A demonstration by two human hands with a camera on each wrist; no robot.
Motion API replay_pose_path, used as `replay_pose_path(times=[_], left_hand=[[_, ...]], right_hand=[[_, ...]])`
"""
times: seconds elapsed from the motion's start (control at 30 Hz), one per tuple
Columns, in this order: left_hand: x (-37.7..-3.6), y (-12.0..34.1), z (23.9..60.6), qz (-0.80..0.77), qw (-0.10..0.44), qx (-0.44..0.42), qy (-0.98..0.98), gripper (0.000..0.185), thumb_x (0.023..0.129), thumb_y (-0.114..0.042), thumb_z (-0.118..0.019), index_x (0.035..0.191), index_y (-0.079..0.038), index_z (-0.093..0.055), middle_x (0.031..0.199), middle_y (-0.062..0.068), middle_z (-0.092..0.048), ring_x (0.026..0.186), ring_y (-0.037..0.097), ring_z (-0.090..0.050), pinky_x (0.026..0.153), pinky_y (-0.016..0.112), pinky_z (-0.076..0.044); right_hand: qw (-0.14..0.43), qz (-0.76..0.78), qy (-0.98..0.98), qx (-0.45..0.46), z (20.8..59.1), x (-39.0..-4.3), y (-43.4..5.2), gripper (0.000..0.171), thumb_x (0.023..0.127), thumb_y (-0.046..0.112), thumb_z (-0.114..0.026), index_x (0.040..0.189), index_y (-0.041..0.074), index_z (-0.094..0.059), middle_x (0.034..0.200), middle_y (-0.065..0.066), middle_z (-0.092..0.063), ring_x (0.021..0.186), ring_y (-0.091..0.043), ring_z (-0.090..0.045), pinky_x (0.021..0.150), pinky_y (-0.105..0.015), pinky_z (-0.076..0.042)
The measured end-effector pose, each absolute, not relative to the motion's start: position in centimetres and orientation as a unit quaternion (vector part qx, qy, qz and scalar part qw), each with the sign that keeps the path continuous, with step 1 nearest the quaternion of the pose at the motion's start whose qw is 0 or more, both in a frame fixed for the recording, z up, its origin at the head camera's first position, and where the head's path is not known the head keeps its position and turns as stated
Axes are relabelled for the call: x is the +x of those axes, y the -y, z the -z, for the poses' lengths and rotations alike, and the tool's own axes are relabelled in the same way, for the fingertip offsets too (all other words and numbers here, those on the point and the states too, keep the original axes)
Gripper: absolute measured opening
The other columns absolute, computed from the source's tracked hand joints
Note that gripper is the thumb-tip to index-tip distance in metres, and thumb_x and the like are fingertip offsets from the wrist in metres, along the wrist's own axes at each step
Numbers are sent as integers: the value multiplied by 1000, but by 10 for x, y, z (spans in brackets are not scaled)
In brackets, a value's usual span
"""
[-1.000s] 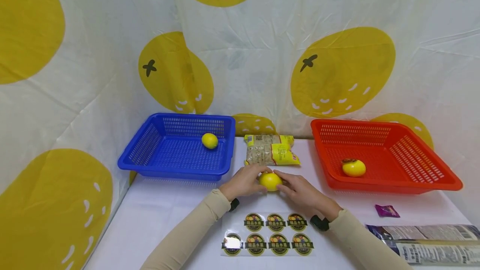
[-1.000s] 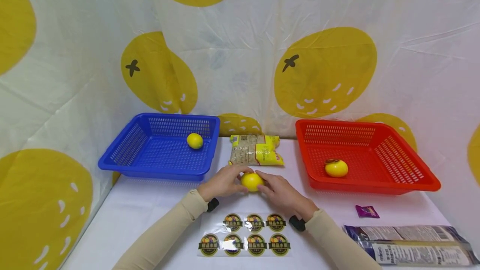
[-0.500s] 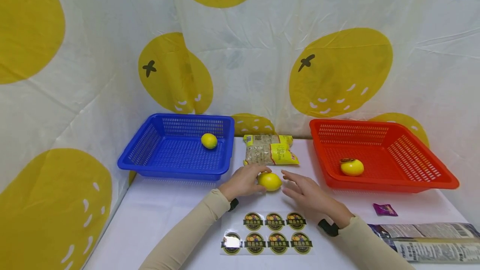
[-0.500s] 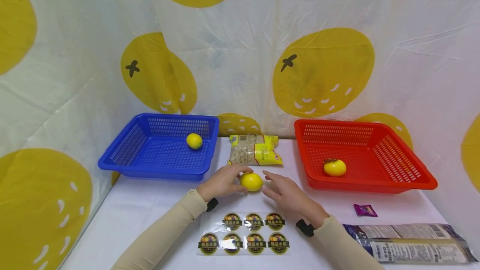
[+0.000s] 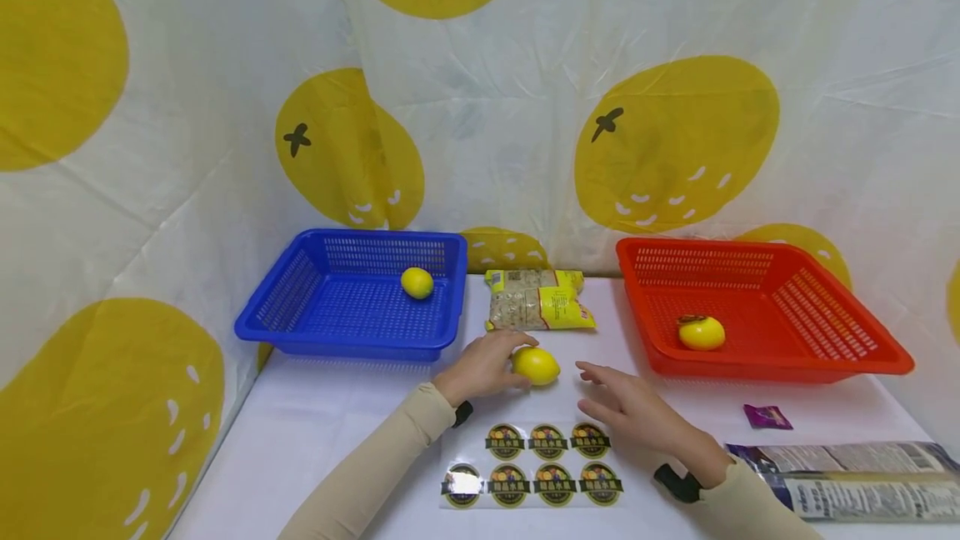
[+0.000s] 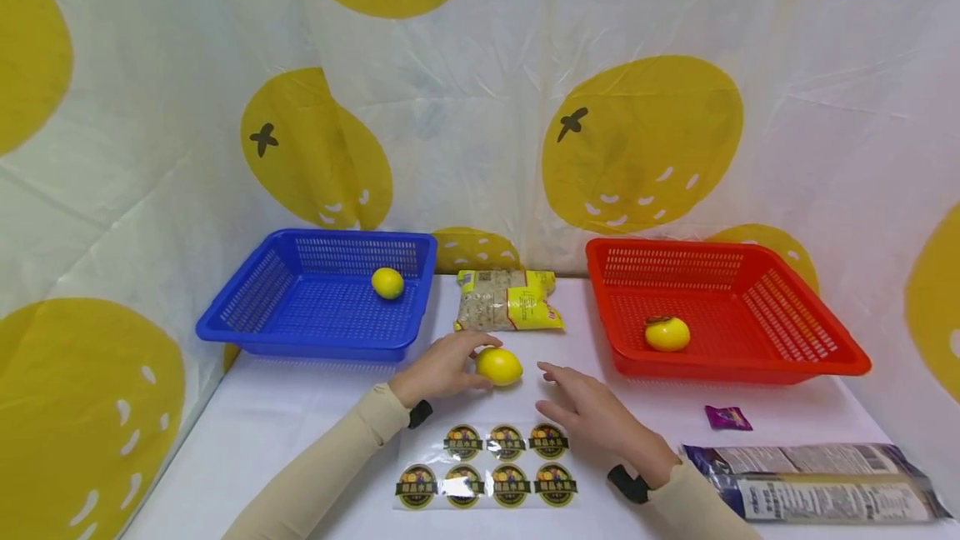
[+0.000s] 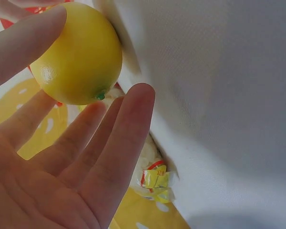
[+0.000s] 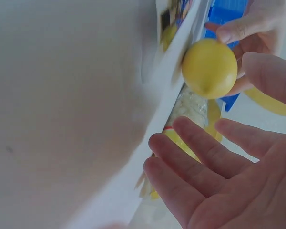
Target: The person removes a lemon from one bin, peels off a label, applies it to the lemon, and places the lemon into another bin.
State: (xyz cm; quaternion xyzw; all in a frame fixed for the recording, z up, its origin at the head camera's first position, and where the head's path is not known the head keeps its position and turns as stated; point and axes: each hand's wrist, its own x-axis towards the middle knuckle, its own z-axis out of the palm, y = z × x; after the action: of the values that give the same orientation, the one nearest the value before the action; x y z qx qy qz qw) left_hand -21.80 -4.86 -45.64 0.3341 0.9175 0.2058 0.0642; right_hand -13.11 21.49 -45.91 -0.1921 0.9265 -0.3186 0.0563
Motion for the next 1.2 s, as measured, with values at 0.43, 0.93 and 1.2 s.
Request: replay_pose_path(times=[0.43, 0.93, 1.2], left_hand=[[-208, 54, 454, -195, 66, 312, -928, 70, 84, -39, -85, 144, -18, -55, 148, 2, -59, 139, 22, -54, 115, 43, -45], [-177, 86, 455, -215, 85, 320, -919, 63, 86, -43, -82, 140, -18, -60, 138, 2, -66, 127, 19, -62, 108, 36, -50], [-156, 98, 459, -223, 93, 352, -905, 44, 91, -44, -77, 128, -22, -70, 123, -6, -73, 116, 9, -65, 102, 30, -51]], right_hand=[[72, 278, -928, -235, 452, -115, -194, 46, 96, 36, -71, 134, 11, -65, 127, -1, -70, 112, -20, -67, 98, -49, -56], [76, 227, -933, -268, 457, -114, -175, 49, 96, 45, -69, 133, 13, -67, 131, -3, -67, 118, -22, -65, 99, -49, -55], [88, 221, -928, -287, 460, -112, -164, 50, 96, 44, -69, 136, 14, -67, 129, 0, -67, 117, -20, -62, 99, -47, -55]])
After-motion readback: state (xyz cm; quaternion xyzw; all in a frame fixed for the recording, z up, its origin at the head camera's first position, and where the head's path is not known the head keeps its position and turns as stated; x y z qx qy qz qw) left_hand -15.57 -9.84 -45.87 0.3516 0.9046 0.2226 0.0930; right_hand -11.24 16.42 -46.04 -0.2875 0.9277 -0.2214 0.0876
